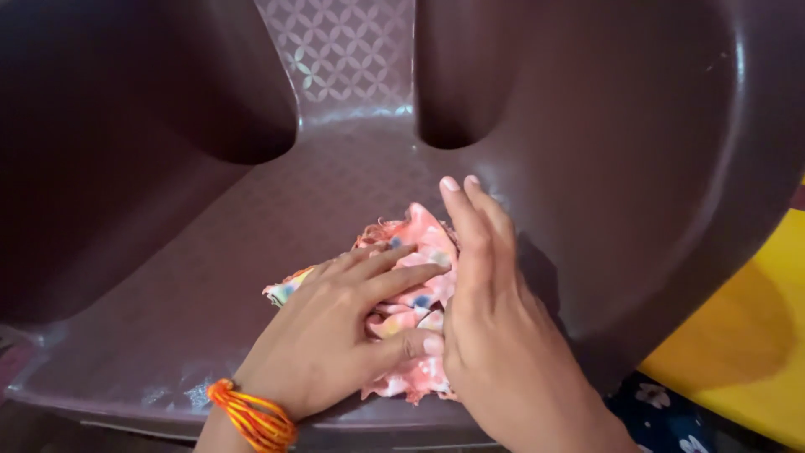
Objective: The person wipes a brown plastic chair with a pink cloth, cleaning the seat, backrest, and edges. The person uses both hands to hold the cloth and wipe different parts of the chair.
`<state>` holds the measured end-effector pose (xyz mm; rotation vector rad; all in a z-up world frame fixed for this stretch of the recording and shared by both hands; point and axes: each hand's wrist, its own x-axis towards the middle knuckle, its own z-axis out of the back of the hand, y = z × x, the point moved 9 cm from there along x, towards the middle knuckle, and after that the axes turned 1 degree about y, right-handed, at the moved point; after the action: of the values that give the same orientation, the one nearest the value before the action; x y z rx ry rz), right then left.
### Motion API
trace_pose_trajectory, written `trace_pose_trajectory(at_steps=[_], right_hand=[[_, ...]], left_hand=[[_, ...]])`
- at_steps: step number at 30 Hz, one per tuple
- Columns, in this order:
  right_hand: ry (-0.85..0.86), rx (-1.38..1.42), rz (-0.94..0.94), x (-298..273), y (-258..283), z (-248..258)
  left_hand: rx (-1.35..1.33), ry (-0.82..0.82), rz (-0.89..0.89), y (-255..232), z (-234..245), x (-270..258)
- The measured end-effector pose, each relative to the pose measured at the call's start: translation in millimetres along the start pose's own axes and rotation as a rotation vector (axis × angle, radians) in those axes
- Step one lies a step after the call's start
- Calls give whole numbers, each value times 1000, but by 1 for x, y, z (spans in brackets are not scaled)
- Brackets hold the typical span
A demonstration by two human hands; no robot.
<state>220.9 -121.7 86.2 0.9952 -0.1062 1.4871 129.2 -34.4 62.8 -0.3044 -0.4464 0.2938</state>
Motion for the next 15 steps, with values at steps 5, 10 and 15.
trace_pose_trajectory(at_steps=[5, 10, 15], right_hand=[[-35, -176, 25, 2, 12, 4], [60, -253, 57, -3, 10, -9], [90, -212, 75, -2, 14, -12]], left_hand=[[27, -131, 291, 22, 14, 5], [215, -285, 221, 14, 26, -2], [308, -224, 477, 23, 31, -6]])
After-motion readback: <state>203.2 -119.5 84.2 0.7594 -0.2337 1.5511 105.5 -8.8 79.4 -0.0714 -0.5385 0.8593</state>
